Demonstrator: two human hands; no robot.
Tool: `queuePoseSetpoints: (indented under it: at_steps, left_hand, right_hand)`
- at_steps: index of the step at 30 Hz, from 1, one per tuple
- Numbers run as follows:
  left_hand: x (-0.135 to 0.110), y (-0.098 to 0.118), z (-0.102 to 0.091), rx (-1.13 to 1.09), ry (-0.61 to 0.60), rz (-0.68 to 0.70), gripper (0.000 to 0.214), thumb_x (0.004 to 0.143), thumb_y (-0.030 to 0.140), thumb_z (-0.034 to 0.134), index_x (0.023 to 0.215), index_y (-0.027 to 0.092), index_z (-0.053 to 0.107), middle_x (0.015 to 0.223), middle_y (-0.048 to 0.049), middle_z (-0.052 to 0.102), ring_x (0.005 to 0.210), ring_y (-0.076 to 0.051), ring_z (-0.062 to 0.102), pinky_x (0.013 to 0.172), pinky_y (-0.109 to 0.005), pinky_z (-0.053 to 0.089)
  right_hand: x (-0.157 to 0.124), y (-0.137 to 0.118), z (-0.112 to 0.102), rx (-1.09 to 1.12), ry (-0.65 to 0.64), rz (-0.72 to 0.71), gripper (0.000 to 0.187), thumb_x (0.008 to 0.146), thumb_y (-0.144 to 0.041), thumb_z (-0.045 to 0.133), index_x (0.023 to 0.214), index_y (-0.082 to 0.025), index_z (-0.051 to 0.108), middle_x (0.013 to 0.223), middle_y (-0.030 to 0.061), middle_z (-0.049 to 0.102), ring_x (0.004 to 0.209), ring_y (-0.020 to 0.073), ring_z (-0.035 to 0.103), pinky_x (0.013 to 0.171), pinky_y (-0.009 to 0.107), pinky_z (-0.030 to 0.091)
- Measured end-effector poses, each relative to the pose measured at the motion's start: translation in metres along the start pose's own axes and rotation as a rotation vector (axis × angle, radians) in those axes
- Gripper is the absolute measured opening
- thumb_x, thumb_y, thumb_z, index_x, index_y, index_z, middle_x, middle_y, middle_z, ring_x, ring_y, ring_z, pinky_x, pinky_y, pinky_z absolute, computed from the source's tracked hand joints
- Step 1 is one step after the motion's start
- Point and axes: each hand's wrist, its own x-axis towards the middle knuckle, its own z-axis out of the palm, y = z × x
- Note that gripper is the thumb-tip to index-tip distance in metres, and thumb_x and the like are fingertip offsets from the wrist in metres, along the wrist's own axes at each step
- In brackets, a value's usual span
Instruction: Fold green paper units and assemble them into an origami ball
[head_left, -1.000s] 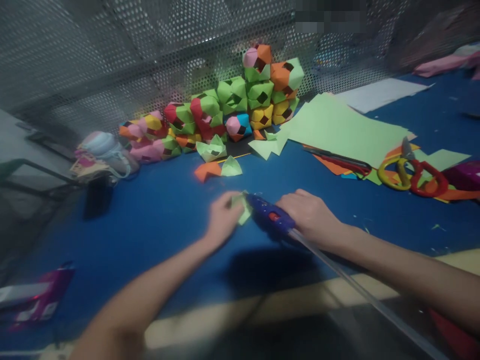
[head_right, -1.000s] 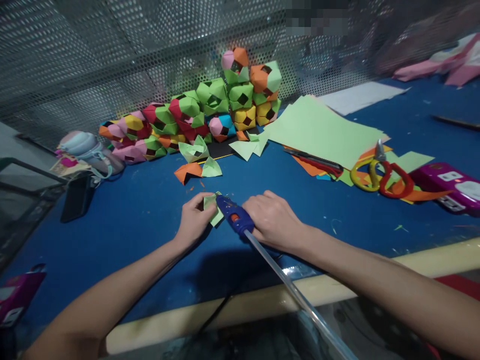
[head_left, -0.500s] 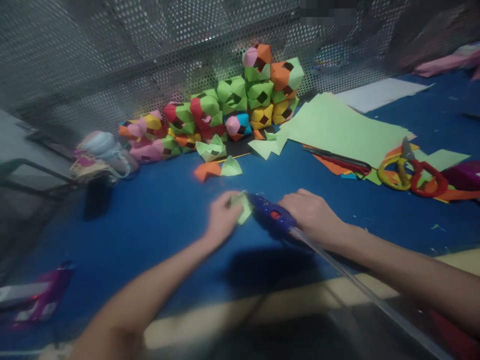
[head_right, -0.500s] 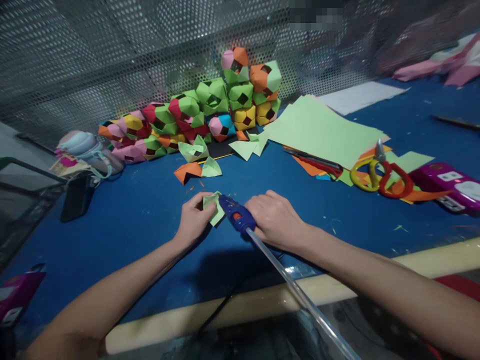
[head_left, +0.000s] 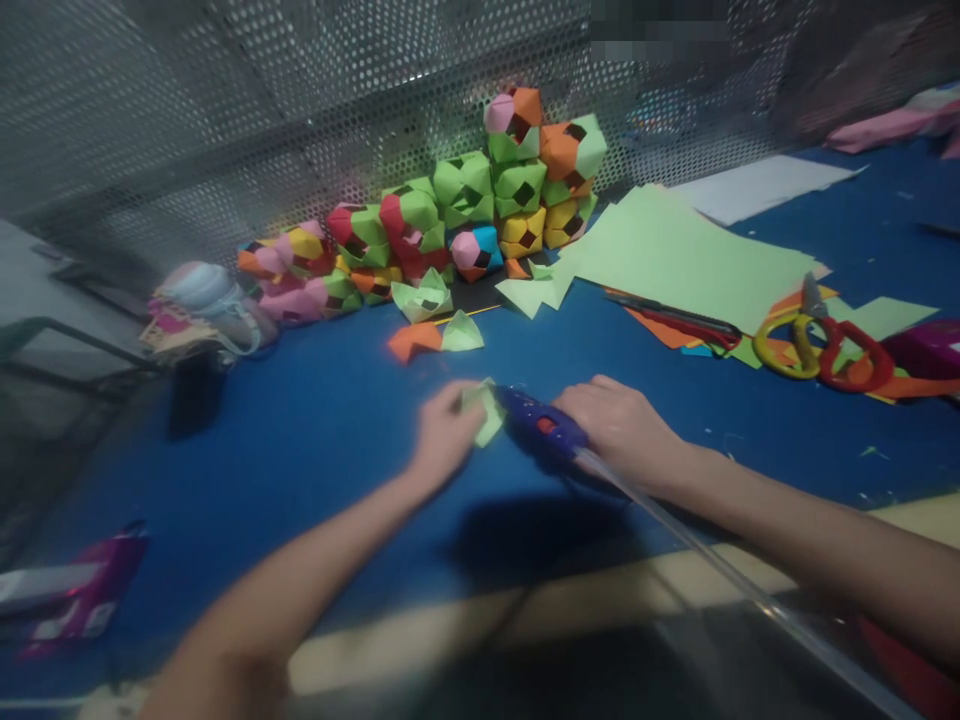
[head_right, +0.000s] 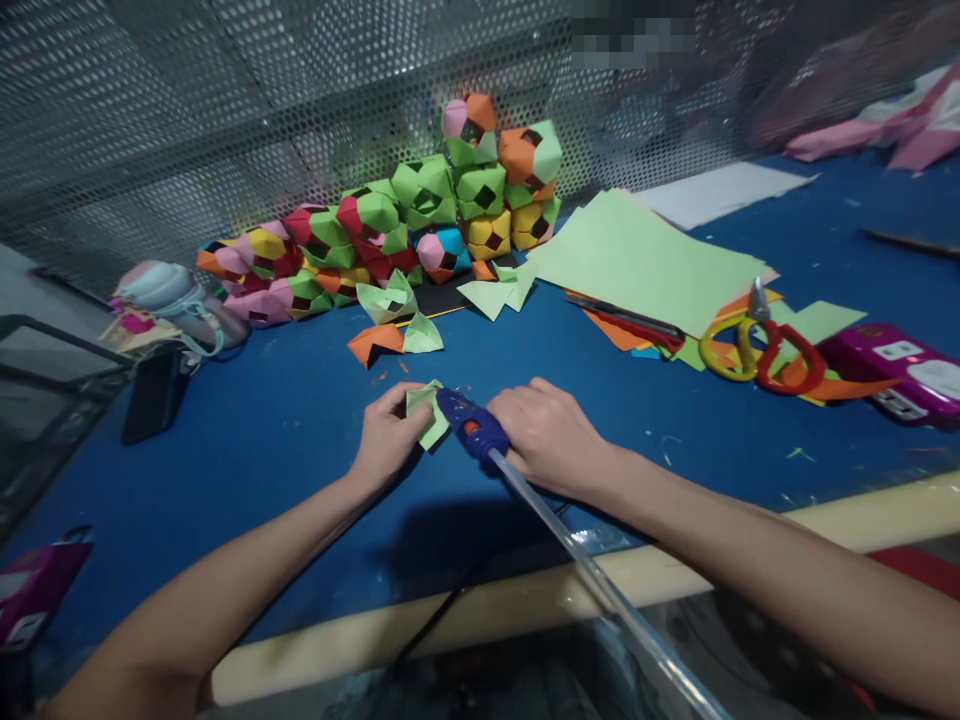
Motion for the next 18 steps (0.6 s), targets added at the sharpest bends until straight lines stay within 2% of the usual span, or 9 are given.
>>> queuePoseSetpoints:
  at_steps: [4,11,18]
  left_hand:
    - [0.0002,0.0000,-0.0002,-0.007,0.003,-0.033,0.025,0.066,0.014,0.057,0.086,0.017,0.070,0.077,0.0002,0.068,0.069,-0.014,0.059,0.063,-0.024,0.045]
    - [-0.0006,0.0008,-0.0002,0.018,-0.014,0.000,0.022,0.066,0.014,0.057,0.083,0.017,0.070,0.077,0.0002,0.068,0.070,-0.014,0.059,0.065,-0.024,0.045]
    - [0.0001,0.0011,-0.0006,-0.019,0.037,-0.081,0.024,0.064,0.013,0.056,0.085,0.016,0.069,0.076,0.0007,0.067,0.070,-0.014,0.058,0.064,-0.023,0.044]
  right_hand:
    - [-0.0021,0.0024,0.0003,0.034,0.005,0.056,0.025,0.090,-0.026,0.040,0.078,-0.013,0.057,0.065,0.0052,0.061,0.058,0.0156,0.052,0.059,0.029,0.032]
    - [0.0001,-0.0004,0.0002,0.020,-0.044,0.025,0.026,0.089,-0.025,0.037,0.078,-0.014,0.058,0.066,0.0061,0.062,0.059,0.0172,0.055,0.059,0.030,0.032]
    - [-0.0054,0.0039,-0.0018,0.038,-0.004,0.129,0.023,0.089,-0.030,0.043,0.078,-0.016,0.057,0.066,0.0045,0.063,0.056,0.0156,0.054,0.057,0.028,0.035]
